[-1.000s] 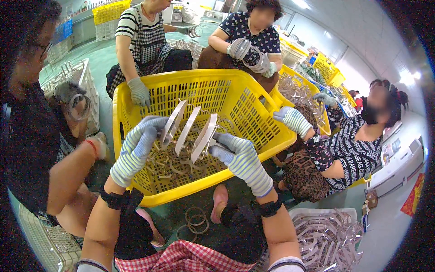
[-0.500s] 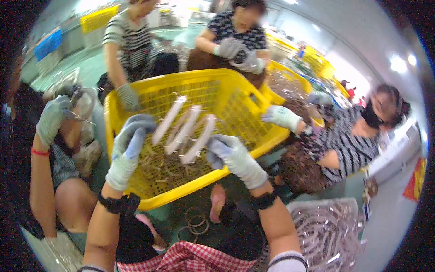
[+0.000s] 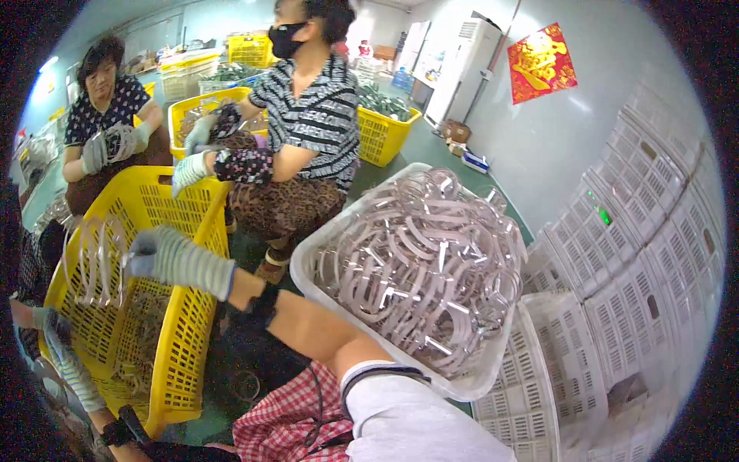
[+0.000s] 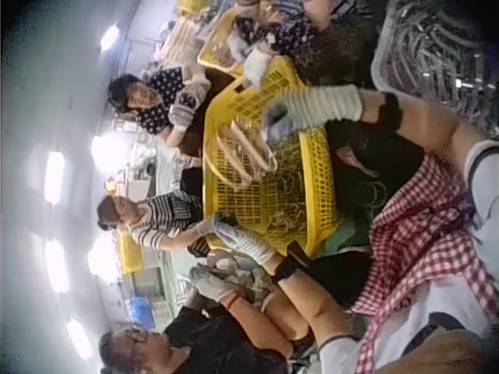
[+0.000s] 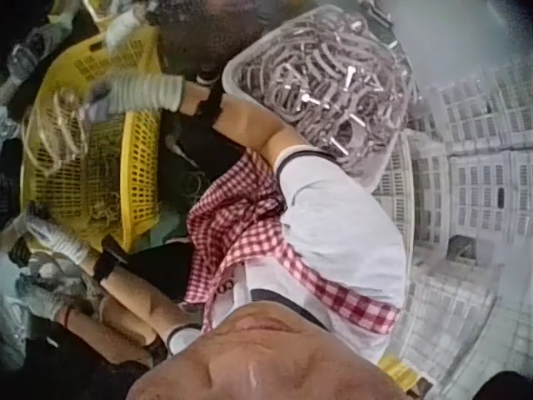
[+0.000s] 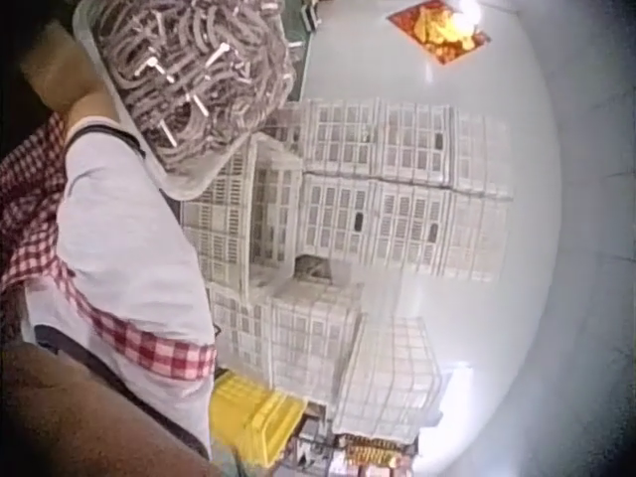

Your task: Sorting and assembling plastic ring components into groups in a factory setting.

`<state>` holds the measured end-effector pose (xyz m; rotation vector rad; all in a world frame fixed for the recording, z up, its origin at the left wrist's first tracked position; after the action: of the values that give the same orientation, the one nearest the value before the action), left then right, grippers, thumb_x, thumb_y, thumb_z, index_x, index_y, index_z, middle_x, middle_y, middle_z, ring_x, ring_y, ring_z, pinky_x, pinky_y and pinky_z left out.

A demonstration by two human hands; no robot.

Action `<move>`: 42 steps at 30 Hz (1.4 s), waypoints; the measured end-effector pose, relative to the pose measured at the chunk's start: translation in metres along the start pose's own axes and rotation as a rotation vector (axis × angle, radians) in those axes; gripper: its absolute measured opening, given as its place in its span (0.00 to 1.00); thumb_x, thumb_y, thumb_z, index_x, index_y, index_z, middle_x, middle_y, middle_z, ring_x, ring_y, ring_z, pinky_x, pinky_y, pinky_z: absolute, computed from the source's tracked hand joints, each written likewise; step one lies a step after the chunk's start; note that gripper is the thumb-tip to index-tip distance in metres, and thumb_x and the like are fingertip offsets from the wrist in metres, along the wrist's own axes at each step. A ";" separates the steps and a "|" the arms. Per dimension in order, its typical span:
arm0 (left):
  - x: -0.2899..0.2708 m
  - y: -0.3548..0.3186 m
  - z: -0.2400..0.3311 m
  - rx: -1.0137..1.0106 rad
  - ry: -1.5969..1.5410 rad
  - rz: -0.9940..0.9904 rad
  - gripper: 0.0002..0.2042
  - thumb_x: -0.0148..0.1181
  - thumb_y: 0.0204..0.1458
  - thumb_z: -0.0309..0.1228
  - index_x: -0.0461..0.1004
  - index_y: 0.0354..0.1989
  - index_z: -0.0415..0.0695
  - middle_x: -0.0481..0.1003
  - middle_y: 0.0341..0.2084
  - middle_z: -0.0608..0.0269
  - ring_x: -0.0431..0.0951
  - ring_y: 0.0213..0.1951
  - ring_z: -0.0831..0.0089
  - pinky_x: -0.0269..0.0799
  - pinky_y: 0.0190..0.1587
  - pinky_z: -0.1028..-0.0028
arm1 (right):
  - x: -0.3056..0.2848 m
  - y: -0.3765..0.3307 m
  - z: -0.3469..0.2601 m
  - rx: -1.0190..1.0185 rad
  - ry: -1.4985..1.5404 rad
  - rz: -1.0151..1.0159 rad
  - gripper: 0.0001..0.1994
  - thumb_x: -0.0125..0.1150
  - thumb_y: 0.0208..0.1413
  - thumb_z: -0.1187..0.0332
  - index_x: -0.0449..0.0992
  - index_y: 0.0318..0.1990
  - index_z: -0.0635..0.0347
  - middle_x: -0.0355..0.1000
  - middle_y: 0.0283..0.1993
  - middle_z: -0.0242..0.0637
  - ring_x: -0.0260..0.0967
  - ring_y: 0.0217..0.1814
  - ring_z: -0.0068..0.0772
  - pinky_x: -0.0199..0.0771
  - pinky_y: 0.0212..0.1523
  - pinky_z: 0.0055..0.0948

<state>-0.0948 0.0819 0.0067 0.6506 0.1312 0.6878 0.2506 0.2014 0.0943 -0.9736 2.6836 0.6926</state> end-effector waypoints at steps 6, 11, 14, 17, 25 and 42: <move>0.032 -0.013 -0.040 -0.104 0.021 -0.096 0.21 0.36 0.64 0.37 0.60 0.61 0.38 0.61 0.59 0.57 0.61 0.60 0.70 0.55 0.63 0.71 | -0.151 -0.141 -0.085 0.008 -0.631 0.562 0.15 0.57 0.53 0.62 0.75 0.39 0.66 0.75 0.34 0.49 0.73 0.38 0.39 0.71 0.43 0.35; 0.028 -0.009 -0.032 -0.028 0.089 -0.131 0.22 0.36 0.64 0.37 0.58 0.63 0.38 0.59 0.62 0.56 0.58 0.63 0.69 0.54 0.64 0.70 | -0.237 -0.303 -0.121 0.329 -0.498 0.823 0.17 0.55 0.55 0.60 0.73 0.45 0.66 0.70 0.31 0.31 0.65 0.31 0.19 0.66 0.32 0.21; 0.033 -0.004 -0.038 0.122 0.296 -0.238 0.22 0.34 0.65 0.35 0.55 0.64 0.39 0.58 0.63 0.56 0.57 0.64 0.67 0.54 0.65 0.69 | -0.271 -0.402 -0.120 0.399 -0.379 0.877 0.24 0.59 0.49 0.52 0.72 0.42 0.67 0.68 0.33 0.30 0.63 0.33 0.21 0.63 0.36 0.22; 0.040 -0.007 -0.040 0.126 0.363 -0.278 0.22 0.32 0.65 0.34 0.54 0.65 0.39 0.58 0.63 0.56 0.58 0.64 0.68 0.55 0.64 0.69 | -0.284 -0.485 -0.118 0.519 -0.311 0.903 0.26 0.63 0.46 0.53 0.72 0.45 0.68 0.69 0.34 0.30 0.63 0.34 0.22 0.64 0.37 0.22; 0.059 -0.013 -0.060 0.038 0.184 -0.419 0.23 0.32 0.64 0.38 0.54 0.66 0.43 0.57 0.64 0.58 0.58 0.64 0.68 0.52 0.65 0.68 | -0.248 -0.606 -0.077 0.687 0.006 1.037 0.22 0.63 0.50 0.59 0.70 0.47 0.68 0.68 0.32 0.31 0.64 0.32 0.24 0.66 0.38 0.24; 0.079 -0.020 -0.043 0.009 0.169 -0.405 0.24 0.35 0.64 0.39 0.54 0.65 0.41 0.57 0.64 0.58 0.56 0.64 0.69 0.49 0.66 0.69 | -0.185 -0.645 0.021 0.875 -0.436 1.253 0.26 0.57 0.55 0.65 0.61 0.58 0.71 0.69 0.49 0.42 0.67 0.44 0.26 0.69 0.44 0.26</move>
<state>-0.0364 0.1424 -0.0321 0.5522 0.4110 0.3503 0.8099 -0.1201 -0.0924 0.9982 2.4395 -0.1933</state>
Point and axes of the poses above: each hand's wrist, its own y-axis towards the middle knuckle, its own x-axis out of the palm, z = x × y, the point moved 8 cm from there along y, towards the middle knuckle
